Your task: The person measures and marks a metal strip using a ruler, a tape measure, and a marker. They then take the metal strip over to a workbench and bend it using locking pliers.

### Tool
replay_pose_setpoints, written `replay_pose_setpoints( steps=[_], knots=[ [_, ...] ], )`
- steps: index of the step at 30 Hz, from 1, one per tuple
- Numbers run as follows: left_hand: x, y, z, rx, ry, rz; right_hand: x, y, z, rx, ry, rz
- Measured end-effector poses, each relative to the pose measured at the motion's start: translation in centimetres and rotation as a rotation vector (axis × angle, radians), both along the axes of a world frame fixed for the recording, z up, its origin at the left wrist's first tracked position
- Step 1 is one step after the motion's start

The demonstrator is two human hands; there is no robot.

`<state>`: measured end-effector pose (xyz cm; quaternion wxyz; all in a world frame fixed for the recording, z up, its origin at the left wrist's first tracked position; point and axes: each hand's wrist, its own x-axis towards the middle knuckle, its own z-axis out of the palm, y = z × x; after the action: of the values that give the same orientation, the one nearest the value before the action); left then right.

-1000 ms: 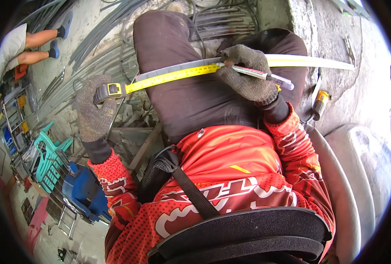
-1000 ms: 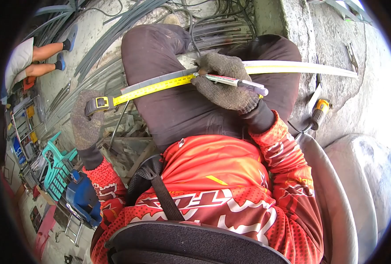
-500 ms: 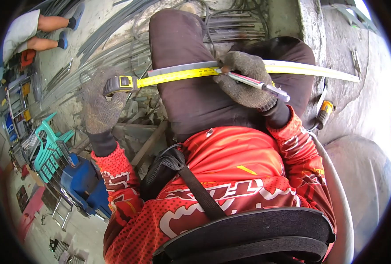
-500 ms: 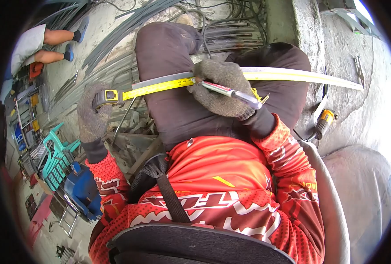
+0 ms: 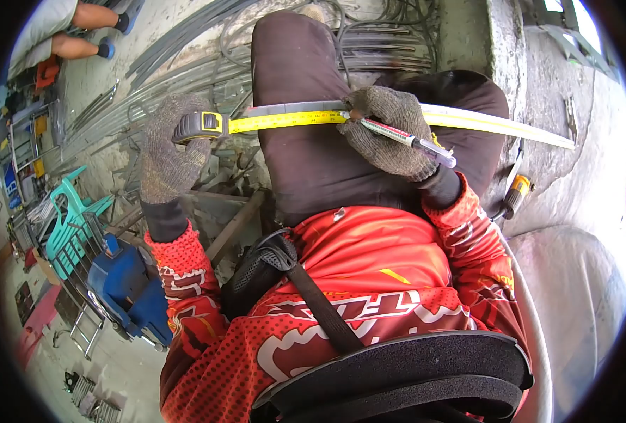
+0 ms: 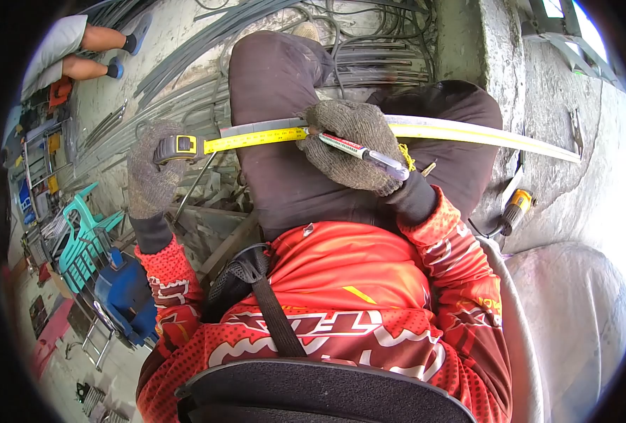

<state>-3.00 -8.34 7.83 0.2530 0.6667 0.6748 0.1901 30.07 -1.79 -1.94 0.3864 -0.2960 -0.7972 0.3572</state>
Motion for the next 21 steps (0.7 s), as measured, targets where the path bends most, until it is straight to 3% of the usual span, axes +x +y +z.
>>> replay_pose_setpoints(
  steps=[21],
  knots=[
    [0.0,0.27,-0.33,0.039,-0.037,-0.046,-0.05,0.0,-0.24,-0.014,-0.026,-0.01]
  ],
)
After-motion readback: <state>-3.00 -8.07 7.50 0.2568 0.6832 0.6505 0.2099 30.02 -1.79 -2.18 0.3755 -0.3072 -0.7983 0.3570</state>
